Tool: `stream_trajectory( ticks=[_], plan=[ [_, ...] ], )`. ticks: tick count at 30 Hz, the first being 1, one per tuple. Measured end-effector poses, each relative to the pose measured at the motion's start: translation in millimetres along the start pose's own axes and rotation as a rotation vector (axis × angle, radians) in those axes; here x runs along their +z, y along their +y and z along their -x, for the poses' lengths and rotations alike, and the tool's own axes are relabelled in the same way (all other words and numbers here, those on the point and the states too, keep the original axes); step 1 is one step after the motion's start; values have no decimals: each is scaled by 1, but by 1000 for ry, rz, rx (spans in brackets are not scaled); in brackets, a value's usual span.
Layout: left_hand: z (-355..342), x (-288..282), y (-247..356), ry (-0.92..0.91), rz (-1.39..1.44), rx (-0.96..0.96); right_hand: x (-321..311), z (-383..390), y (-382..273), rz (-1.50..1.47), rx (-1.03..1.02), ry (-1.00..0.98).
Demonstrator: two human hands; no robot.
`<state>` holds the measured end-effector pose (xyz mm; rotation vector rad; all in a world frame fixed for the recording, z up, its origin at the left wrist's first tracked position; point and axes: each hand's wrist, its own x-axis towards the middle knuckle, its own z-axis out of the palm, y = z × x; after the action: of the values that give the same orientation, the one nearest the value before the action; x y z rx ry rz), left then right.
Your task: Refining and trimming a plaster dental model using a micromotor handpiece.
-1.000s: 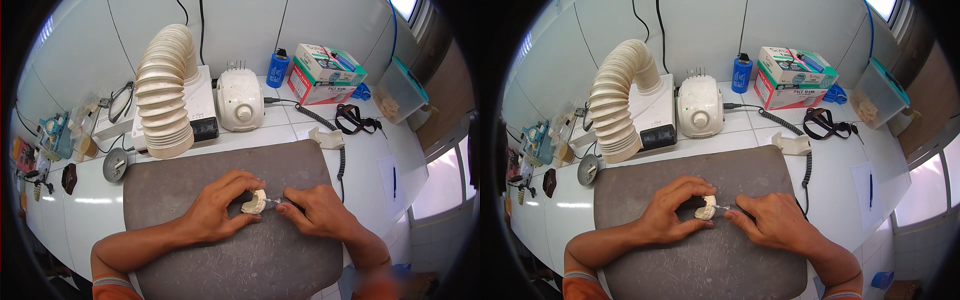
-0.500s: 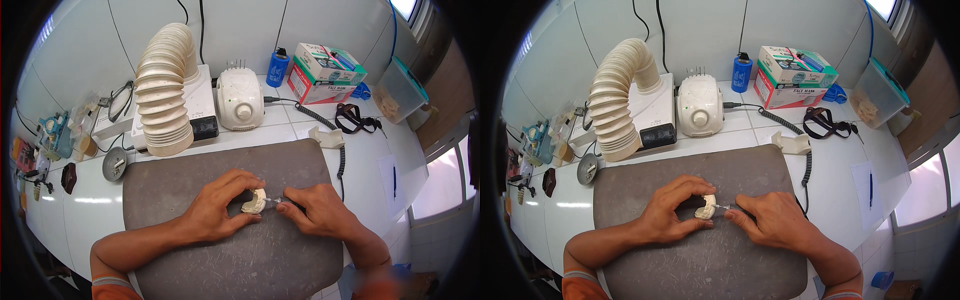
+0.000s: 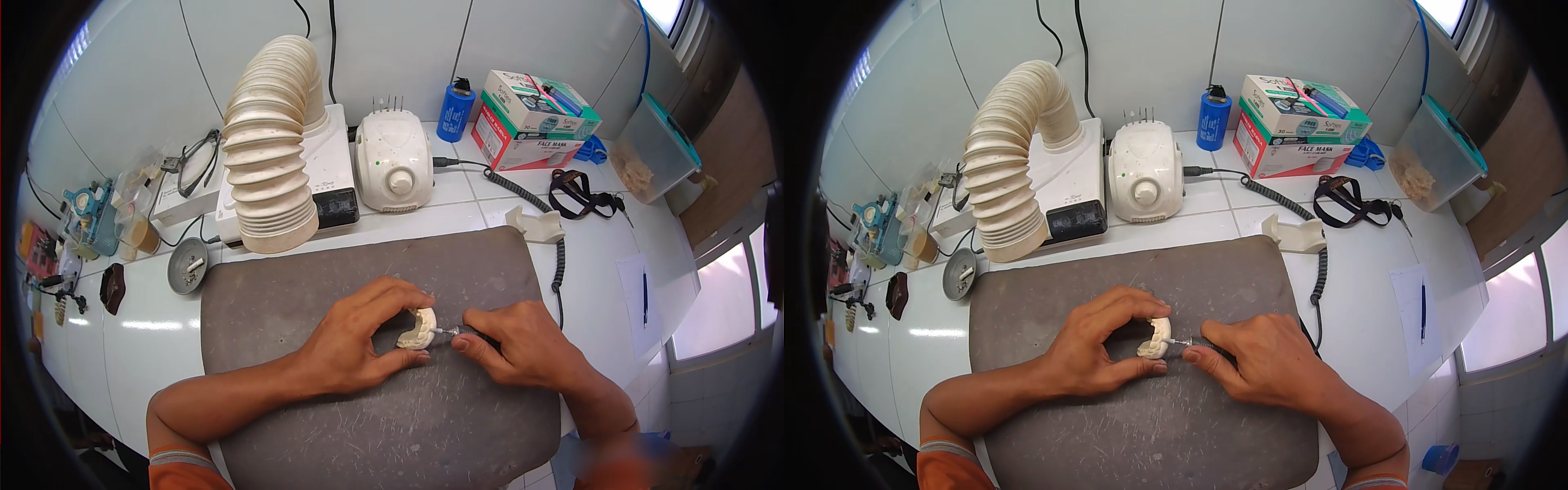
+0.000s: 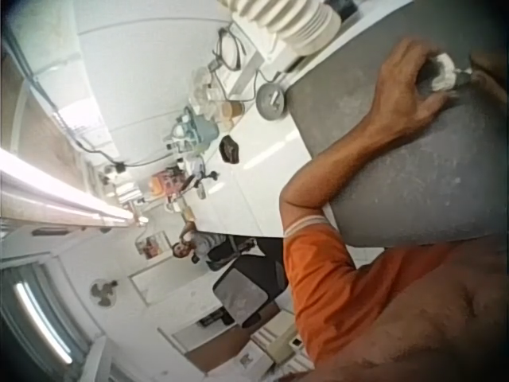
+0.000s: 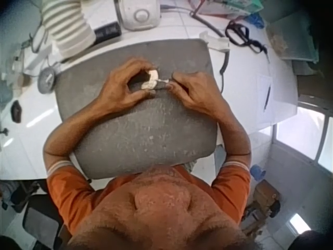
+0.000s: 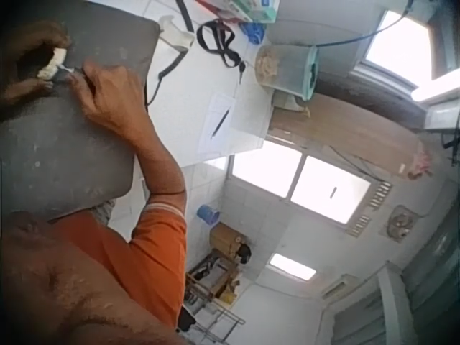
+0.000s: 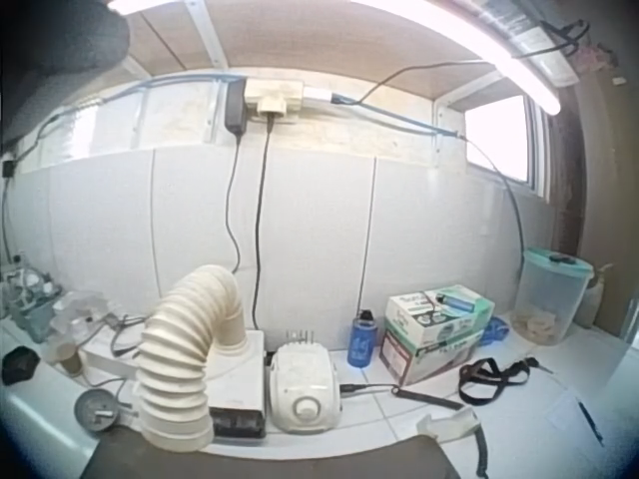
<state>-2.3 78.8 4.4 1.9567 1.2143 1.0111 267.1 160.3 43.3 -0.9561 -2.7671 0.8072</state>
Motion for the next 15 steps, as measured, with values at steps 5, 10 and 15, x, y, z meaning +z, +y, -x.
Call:
stream_trajectory(
  ticks=[5,10,15],
  plan=[
    [-1,0,0,-1,8,9,1,1,1,-12,15,27],
    [0,0,0,-5,3,13,0,0,0,-15,18,14],
    [1,0,0,-12,16,0,0,0,-1,-5,9,-3]
  ],
)
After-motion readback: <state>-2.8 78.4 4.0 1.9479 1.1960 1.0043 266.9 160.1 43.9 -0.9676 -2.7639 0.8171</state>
